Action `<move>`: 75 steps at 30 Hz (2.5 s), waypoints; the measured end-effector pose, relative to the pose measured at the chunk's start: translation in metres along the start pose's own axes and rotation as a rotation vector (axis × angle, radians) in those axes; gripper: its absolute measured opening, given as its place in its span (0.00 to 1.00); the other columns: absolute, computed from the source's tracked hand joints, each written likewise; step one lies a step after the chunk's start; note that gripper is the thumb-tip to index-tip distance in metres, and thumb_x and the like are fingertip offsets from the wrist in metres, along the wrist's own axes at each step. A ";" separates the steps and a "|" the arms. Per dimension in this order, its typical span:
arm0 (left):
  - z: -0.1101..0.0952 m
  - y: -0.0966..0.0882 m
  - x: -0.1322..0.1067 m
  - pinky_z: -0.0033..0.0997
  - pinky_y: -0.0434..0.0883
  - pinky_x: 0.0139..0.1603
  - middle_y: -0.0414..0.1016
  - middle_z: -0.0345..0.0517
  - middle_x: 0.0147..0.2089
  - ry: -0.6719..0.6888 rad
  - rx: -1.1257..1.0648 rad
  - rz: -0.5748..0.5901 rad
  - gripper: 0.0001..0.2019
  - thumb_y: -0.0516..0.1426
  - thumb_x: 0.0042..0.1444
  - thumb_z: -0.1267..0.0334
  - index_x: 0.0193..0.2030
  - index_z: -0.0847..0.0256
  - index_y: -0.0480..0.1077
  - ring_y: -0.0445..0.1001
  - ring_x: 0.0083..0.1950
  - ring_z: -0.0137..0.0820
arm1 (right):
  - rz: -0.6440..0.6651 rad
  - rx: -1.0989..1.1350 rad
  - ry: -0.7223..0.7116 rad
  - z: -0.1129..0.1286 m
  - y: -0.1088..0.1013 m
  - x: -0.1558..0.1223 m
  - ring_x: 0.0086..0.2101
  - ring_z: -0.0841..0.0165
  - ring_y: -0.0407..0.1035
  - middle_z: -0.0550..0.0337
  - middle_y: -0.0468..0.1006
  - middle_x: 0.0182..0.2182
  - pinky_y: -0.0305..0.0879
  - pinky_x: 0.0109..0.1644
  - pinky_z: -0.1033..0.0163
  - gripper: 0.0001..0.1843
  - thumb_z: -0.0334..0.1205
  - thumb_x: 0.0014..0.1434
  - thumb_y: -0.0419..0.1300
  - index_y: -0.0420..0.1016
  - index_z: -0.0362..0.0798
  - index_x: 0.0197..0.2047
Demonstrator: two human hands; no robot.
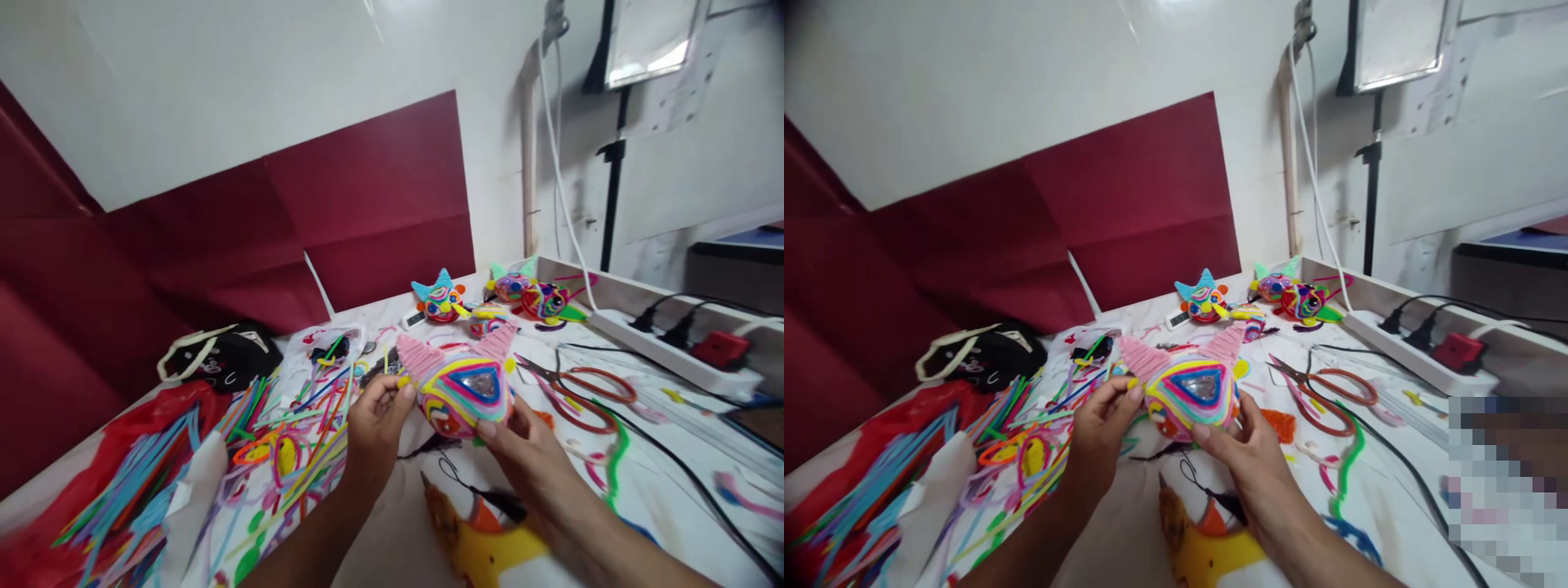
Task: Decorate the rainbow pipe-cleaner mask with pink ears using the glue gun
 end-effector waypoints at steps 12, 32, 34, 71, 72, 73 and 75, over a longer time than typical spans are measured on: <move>0.001 0.001 -0.003 0.26 0.68 0.35 0.75 0.42 0.31 -0.074 -0.071 0.012 0.13 0.62 0.52 0.54 0.38 0.62 0.72 0.72 0.34 0.29 | -0.002 0.025 -0.009 -0.002 -0.004 0.003 0.51 0.52 0.73 0.46 0.78 0.54 0.65 0.58 0.47 0.48 0.42 0.45 0.75 0.60 0.50 0.66; 0.006 -0.002 -0.001 0.27 0.70 0.40 0.75 0.40 0.35 -0.045 -0.103 -0.005 0.10 0.59 0.55 0.60 0.43 0.60 0.70 0.74 0.36 0.28 | 0.005 0.041 -0.022 0.001 -0.003 0.002 0.49 0.53 0.74 0.46 0.78 0.53 0.66 0.57 0.47 0.43 0.42 0.45 0.75 0.65 0.49 0.63; 0.003 -0.001 -0.001 0.26 0.70 0.39 0.74 0.40 0.34 -0.036 -0.082 -0.009 0.10 0.61 0.54 0.61 0.42 0.61 0.70 0.73 0.36 0.27 | 0.001 0.045 -0.016 -0.001 -0.003 0.002 0.49 0.53 0.74 0.46 0.78 0.54 0.65 0.57 0.46 0.44 0.42 0.45 0.75 0.64 0.49 0.63; -0.052 -0.002 -0.039 0.42 0.69 0.50 0.74 0.49 0.44 1.064 0.619 -0.086 0.21 0.60 0.53 0.72 0.53 0.53 0.72 0.73 0.46 0.38 | 0.076 0.294 0.073 -0.002 0.000 -0.005 0.56 0.56 0.70 0.57 0.77 0.56 0.69 0.58 0.49 0.27 0.44 0.59 0.64 0.69 0.61 0.62; -0.054 -0.002 -0.040 0.42 0.69 0.50 0.73 0.48 0.44 1.067 0.613 -0.089 0.20 0.60 0.52 0.72 0.53 0.53 0.72 0.73 0.46 0.38 | 0.071 0.290 0.074 -0.002 0.000 -0.005 0.56 0.56 0.70 0.56 0.78 0.55 0.69 0.59 0.48 0.28 0.44 0.58 0.65 0.69 0.60 0.62; -0.056 -0.002 -0.040 0.42 0.69 0.50 0.73 0.48 0.44 1.069 0.605 -0.094 0.20 0.60 0.52 0.73 0.52 0.53 0.72 0.73 0.45 0.37 | 0.070 0.285 0.077 -0.002 0.000 -0.005 0.56 0.55 0.70 0.55 0.78 0.55 0.68 0.59 0.47 0.28 0.44 0.58 0.65 0.69 0.59 0.62; -0.060 -0.002 -0.041 0.40 0.70 0.50 0.72 0.47 0.42 1.058 0.572 -0.103 0.19 0.59 0.52 0.74 0.50 0.53 0.72 0.73 0.44 0.36 | 0.086 0.277 0.078 -0.001 0.002 -0.006 0.57 0.54 0.69 0.53 0.79 0.54 0.66 0.61 0.45 0.30 0.43 0.57 0.66 0.69 0.57 0.62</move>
Point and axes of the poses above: each hand's wrist, its own x-axis towards the middle knuckle, its own y-axis out of the palm, z = x × y, the point moved 5 cm from there along x, towards the middle knuckle
